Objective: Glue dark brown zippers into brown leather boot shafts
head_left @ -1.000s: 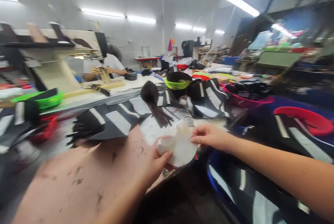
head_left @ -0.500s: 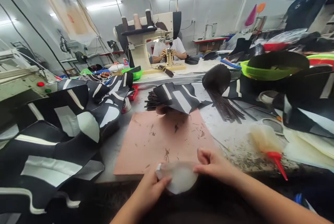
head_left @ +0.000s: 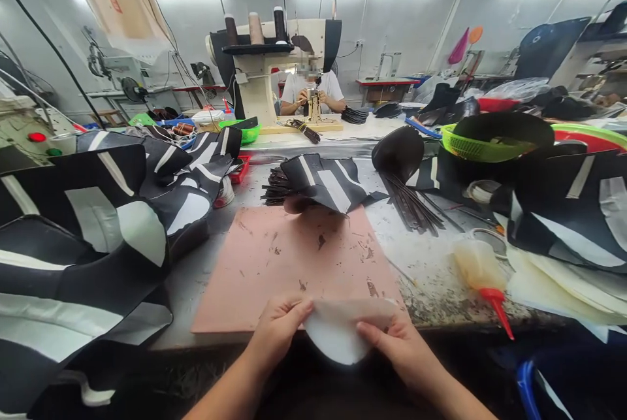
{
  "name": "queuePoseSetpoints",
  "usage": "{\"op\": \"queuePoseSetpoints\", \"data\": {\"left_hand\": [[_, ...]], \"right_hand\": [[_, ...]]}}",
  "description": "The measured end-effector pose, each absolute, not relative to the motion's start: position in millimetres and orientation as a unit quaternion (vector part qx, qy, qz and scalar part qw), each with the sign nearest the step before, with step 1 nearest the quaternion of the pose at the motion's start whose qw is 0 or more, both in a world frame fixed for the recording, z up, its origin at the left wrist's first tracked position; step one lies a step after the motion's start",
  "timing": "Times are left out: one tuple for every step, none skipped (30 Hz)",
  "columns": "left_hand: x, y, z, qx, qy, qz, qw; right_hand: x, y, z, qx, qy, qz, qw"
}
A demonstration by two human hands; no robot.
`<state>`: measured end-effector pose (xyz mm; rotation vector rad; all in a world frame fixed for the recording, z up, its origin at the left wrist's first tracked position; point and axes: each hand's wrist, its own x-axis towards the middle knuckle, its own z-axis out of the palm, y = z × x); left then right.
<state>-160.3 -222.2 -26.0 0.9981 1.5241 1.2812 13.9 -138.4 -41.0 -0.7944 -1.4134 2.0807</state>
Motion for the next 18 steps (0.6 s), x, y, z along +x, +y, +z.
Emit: {"op": "queuePoseSetpoints", "data": {"left_hand": [[-165, -213, -18, 0.424, 0.622, 0.523, 0.400], [-171, -202, -9, 0.447, 0.636, 0.534, 0.332], [-177, -188, 0, 0.462, 0.653, 0.553, 0.235], [-185, -173, 10, 0.474, 0.669, 0.562, 0.109], [-192, -157, 19, 0.498, 0.683, 0.534, -0.009], [-199, -142, 27, 0.529, 0.689, 0.487, -0.089], [-204, -129, 33, 0.570, 0.691, 0.427, -0.121], [-207, -119, 36, 0.609, 0.691, 0.369, -0.125], [-208, -114, 37, 0.649, 0.684, 0.314, -0.114], [-206, -112, 34, 0.684, 0.672, 0.266, -0.096], [-201, -115, 29, 0.714, 0.657, 0.226, -0.082], [-195, -122, 22, 0.739, 0.642, 0.192, -0.074], [-187, -131, 13, 0.755, 0.631, 0.163, -0.071], [-180, -142, 2, 0.763, 0.628, 0.137, -0.066], [-172, -153, -9, 0.764, 0.633, 0.116, -0.054], [-166, -164, -20, 0.763, 0.638, 0.099, -0.034], [-161, -173, -29, 0.758, 0.645, 0.094, -0.007], [-157, -180, -37, 0.750, 0.653, 0.101, 0.023]], "right_hand": [[18, -134, -42, -0.306, -0.498, 0.763, 0.278], [23, -130, -44, -0.325, -0.474, 0.757, 0.313], [28, -125, -45, -0.346, -0.448, 0.746, 0.351], [33, -120, -47, -0.365, -0.423, 0.733, 0.388], [38, -115, -48, -0.380, -0.401, 0.719, 0.421], [44, -110, -48, -0.389, -0.386, 0.706, 0.449], [50, -105, -49, -0.394, -0.379, 0.693, 0.470], [56, -101, -48, -0.399, -0.380, 0.682, 0.480], [61, -97, -48, -0.405, -0.388, 0.672, 0.485], [67, -93, -47, -0.413, -0.398, 0.660, 0.486], [71, -90, -45, -0.422, -0.408, 0.648, 0.486], [74, -87, -43, -0.431, -0.415, 0.636, 0.486], [76, -84, -41, -0.437, -0.422, 0.628, 0.486], [75, -83, -38, -0.439, -0.431, 0.623, 0.484], [72, -82, -36, -0.438, -0.443, 0.623, 0.473], [66, -82, -33, -0.435, -0.461, 0.626, 0.454], [58, -83, -31, -0.428, -0.485, 0.631, 0.429], [48, -85, -29, -0.414, -0.512, 0.638, 0.399]]}}
